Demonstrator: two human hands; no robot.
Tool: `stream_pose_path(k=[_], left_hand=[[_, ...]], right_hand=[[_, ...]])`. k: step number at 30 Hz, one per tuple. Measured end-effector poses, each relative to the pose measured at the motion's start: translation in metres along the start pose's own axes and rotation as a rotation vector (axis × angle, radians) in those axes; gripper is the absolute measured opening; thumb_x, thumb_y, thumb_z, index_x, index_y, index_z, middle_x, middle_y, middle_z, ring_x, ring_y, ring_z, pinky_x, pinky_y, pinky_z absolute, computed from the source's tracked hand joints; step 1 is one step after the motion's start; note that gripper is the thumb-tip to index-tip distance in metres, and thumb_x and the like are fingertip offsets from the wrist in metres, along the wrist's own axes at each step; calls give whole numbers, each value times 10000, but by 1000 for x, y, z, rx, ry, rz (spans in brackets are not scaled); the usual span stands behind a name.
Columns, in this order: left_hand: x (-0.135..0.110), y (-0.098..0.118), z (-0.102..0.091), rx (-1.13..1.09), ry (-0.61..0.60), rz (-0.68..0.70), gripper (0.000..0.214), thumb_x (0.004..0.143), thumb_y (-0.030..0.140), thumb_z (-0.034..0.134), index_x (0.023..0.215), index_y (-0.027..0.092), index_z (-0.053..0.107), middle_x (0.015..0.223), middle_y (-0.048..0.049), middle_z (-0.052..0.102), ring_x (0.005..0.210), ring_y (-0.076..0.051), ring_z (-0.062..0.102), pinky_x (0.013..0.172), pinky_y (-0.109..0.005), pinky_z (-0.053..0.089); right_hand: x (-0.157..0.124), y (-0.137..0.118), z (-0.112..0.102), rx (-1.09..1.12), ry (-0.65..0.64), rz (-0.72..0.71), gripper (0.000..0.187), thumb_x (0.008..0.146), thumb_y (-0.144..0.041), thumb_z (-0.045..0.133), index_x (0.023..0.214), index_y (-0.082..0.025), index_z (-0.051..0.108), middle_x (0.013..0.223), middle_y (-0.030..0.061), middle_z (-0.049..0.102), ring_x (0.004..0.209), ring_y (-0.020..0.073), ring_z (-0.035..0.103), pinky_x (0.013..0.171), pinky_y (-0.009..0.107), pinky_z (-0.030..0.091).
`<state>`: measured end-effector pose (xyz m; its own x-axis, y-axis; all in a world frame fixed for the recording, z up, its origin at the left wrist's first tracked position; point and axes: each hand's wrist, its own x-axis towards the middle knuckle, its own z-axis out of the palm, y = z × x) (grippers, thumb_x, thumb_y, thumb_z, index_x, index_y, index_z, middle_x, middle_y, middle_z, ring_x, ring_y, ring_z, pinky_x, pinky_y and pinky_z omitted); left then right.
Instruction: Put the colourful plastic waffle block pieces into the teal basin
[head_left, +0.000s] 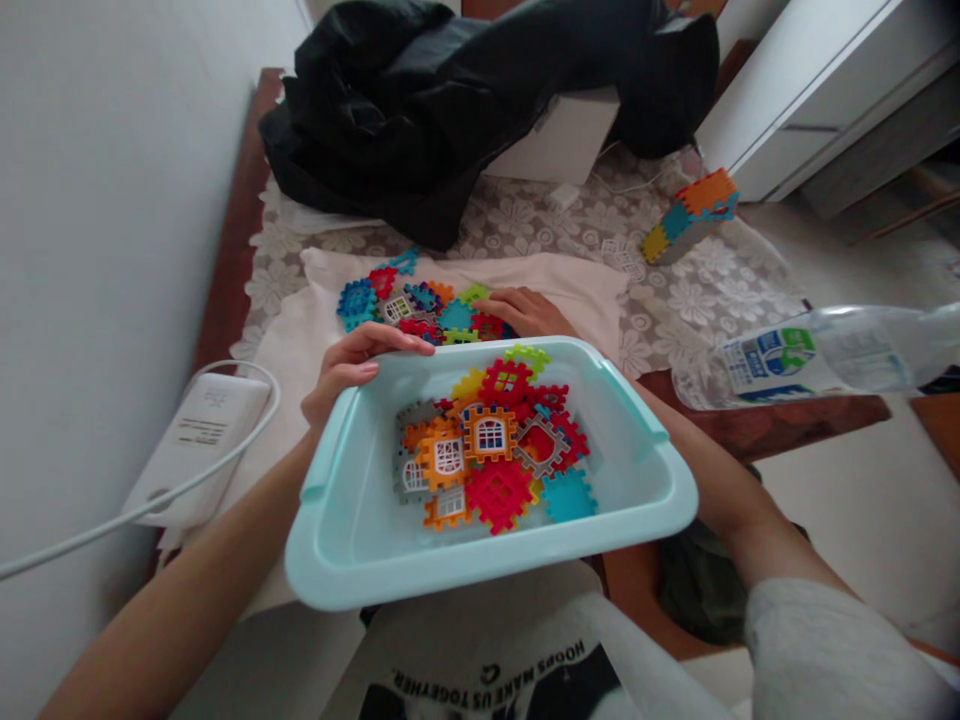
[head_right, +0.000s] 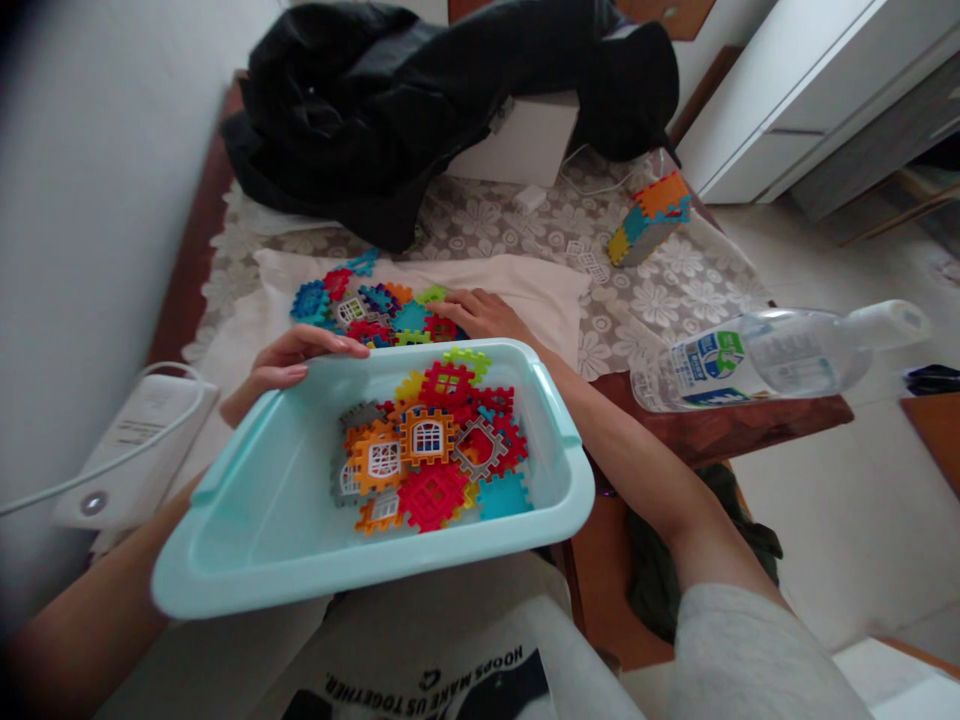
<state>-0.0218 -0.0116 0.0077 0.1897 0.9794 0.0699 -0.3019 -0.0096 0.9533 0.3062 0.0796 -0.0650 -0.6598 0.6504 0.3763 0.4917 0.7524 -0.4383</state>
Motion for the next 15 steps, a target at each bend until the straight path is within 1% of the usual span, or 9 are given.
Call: stream_pose_path(k=[3, 6, 8, 11, 13, 15], left_hand=[[0, 0, -1, -16, -16, -11, 261, 818, 318, 775, 999, 196, 918, 1025, -49, 934, 1025, -274, 833, 936, -348, 625], [1, 1, 0, -33, -23, -5, 243, 823, 325, 800, 1000, 208, 918, 1024, -39, 936, 1022, -277, 838, 940, -352, 638], [1, 1, 1, -40, -20, -5, 236, 829, 330, 809, 1004, 216, 918, 1028, -33, 935, 1028, -271, 842, 953, -348, 641], [1, 1, 3, -37, -4, -13, 244, 800, 333, 818, 984, 204, 915, 1017, -50, 933, 1020, -275, 846, 941, -347, 645], [2, 1, 3, -26, 18, -10, 251, 773, 330, 821, 961, 190, 911, 1001, -74, 930, 1008, -289, 843, 922, -357, 648], [2, 1, 1, -21, 33, -1, 253, 765, 324, 822, 953, 181, 911, 993, -91, 928, 1006, -294, 842, 925, -358, 655]], right_hand=[[-1, 0, 0, 16, 16, -19, 497, 1120, -366, 706, 1610, -290, 677, 1541, 151, 744, 1394, 361, 699, 1220, 541, 601], [-2, -2, -2, 59, 52, 10, 451, 1148, -436, 672, 1574, -288, 680, 1488, 134, 769, 1350, 342, 730, 1200, 517, 618], [-2, -7, -5, 88, 70, 62, 490, 1152, -527, 683, 1579, -287, 661, 1498, 125, 777, 1344, 334, 740, 1207, 502, 621], [-1, -17, -11, 109, 124, 117, 615, 1161, -649, 670, 1611, -231, 634, 1536, 159, 770, 1364, 333, 740, 1206, 467, 621], [-1, -24, -15, 106, 141, 119, 629, 1194, -655, 610, 1638, -210, 622, 1531, 173, 763, 1364, 329, 748, 1196, 462, 619], [0, -27, -16, 97, 140, 112, 592, 1208, -640, 581, 1650, -249, 621, 1495, 148, 765, 1329, 319, 766, 1181, 473, 623]])
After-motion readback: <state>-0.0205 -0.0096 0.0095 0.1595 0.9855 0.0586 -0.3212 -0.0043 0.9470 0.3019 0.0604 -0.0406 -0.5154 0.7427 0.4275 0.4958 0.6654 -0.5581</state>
